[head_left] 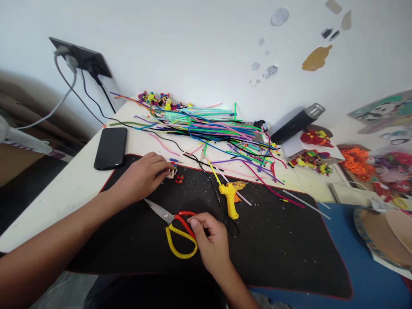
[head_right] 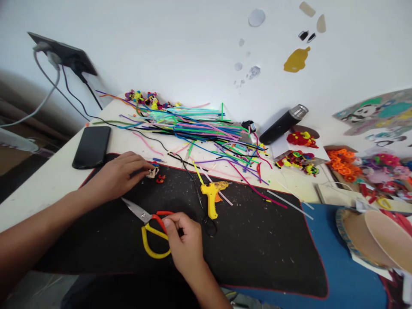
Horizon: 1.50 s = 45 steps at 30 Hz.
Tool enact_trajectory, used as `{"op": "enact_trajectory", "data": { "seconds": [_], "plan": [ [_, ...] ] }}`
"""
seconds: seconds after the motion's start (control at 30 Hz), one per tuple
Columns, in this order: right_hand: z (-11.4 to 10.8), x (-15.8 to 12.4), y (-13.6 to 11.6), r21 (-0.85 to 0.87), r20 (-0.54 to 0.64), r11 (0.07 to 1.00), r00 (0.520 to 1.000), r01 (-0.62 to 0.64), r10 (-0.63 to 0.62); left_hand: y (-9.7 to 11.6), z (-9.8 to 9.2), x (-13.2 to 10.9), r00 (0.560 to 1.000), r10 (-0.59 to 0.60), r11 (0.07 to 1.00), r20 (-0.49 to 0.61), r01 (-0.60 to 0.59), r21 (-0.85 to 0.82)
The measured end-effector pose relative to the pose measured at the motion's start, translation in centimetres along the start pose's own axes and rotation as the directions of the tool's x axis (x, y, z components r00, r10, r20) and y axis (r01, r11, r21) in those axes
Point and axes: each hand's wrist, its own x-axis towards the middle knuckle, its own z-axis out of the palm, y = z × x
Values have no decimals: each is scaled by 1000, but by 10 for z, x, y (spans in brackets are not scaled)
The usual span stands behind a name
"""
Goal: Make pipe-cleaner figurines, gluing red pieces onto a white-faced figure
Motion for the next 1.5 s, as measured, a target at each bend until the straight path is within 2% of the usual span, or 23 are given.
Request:
{"op": "enact_trajectory", "data": {
  "seconds": [0.3, 0.6, 1.0, 1.3, 1.4, 1.5],
  "plan": [
    [0, 0, -1, 3, -8, 1000, 1000, 21, -21, 15, 2, 23, 975, 184, 957, 123, -206, 204],
    [-1, -1, -1, 15, 0, 1000, 1000, 12, -12, 18, 6, 35, 947, 160, 920, 277, -245, 306],
    [-3, 2, -4, 12, 11, 1000, 1000, 24, -24, 20, 11, 38, 962, 141, 960, 236, -191, 204],
    [-2, 1, -4, 26, 24, 1000, 1000, -4, 3, 18, 10, 42, 935, 147, 927, 324, -244, 284],
    [-2, 3, -5, 36, 16, 999, 1000, -20, 20, 18, 8, 43, 938, 141, 942, 318, -226, 248],
    [-3, 6, -6, 85, 22, 994, 998, -67, 66, 20, 3, 43, 960, 135, 978, 246, -169, 124]
  ]
}}
